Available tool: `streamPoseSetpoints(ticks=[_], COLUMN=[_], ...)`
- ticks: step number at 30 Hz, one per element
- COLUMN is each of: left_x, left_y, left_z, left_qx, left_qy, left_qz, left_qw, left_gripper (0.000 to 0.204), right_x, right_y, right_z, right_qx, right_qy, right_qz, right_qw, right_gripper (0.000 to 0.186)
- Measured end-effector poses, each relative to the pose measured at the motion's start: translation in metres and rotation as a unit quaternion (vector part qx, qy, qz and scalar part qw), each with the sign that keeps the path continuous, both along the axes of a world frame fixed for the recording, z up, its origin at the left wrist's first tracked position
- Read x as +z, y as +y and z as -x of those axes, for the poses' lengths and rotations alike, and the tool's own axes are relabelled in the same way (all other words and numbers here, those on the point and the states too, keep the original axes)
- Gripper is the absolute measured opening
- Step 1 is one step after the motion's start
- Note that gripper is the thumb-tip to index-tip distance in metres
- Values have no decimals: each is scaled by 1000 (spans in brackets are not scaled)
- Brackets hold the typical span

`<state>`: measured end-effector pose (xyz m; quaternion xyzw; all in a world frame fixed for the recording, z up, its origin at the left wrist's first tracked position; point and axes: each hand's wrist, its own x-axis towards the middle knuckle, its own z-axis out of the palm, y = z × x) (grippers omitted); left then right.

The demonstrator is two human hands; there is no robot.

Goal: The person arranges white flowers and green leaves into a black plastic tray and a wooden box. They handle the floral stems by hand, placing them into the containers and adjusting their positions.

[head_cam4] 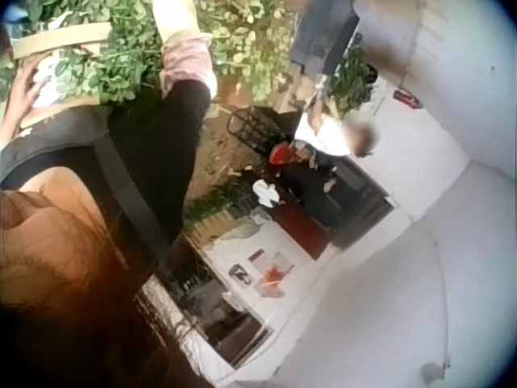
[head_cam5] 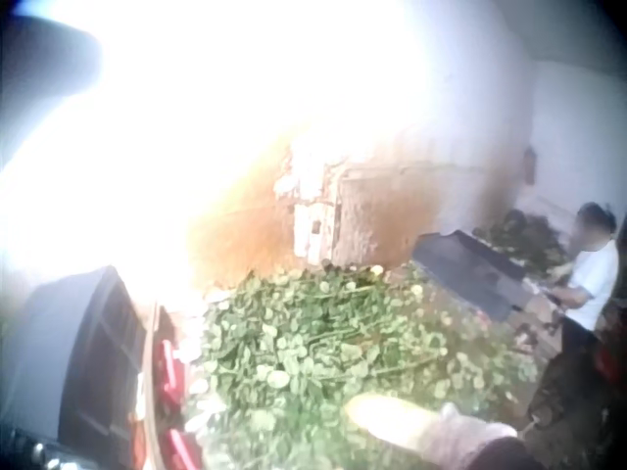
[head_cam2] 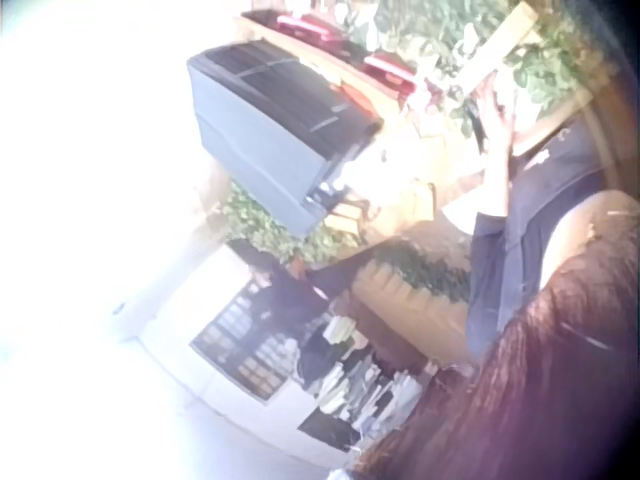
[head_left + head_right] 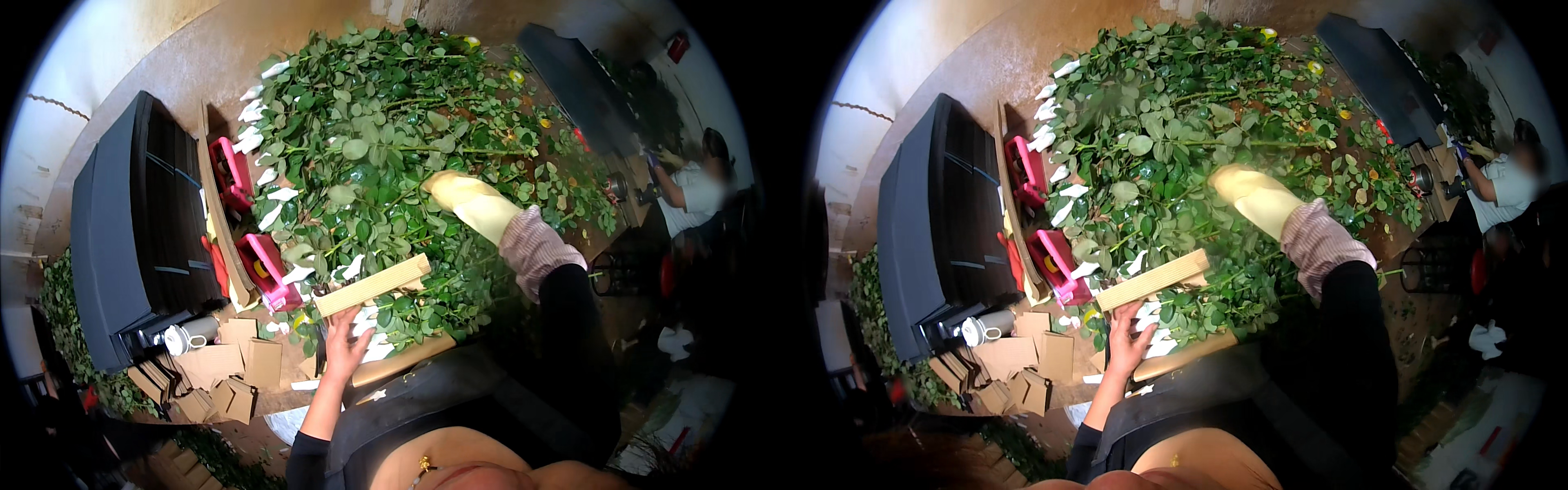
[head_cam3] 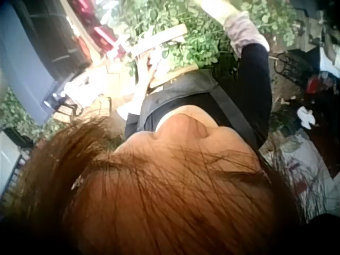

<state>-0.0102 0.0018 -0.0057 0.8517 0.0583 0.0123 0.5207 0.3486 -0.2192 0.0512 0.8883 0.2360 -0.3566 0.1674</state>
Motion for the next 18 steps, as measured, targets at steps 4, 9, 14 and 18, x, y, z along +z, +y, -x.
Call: streamPoseSetpoints(ticks=[4, 9, 14, 18], left_x=[2, 3, 1, 0], left_y=[0, -1, -2, -1], left_z=[-1, 1, 2, 2], left_qx=[0, 9, 15, 11], left_qy=[-8, -2, 14, -27], left_qz=[-10, -9, 9, -3], left_qw=[1000, 1000, 1000, 1000], left_gripper=[58, 57, 57, 58], right_x=[-4, -7, -48, -45], right_y=[20, 33, 33, 20], right_z=[-30, -43, -30, -16], right_qx=[-54, 107, 194, 197], right_qy=[-152, -187, -204, -241], right_qz=[-61, -37, 32, 3], right_qw=[985, 976, 959, 950], right_gripper=[66, 46, 38, 34])
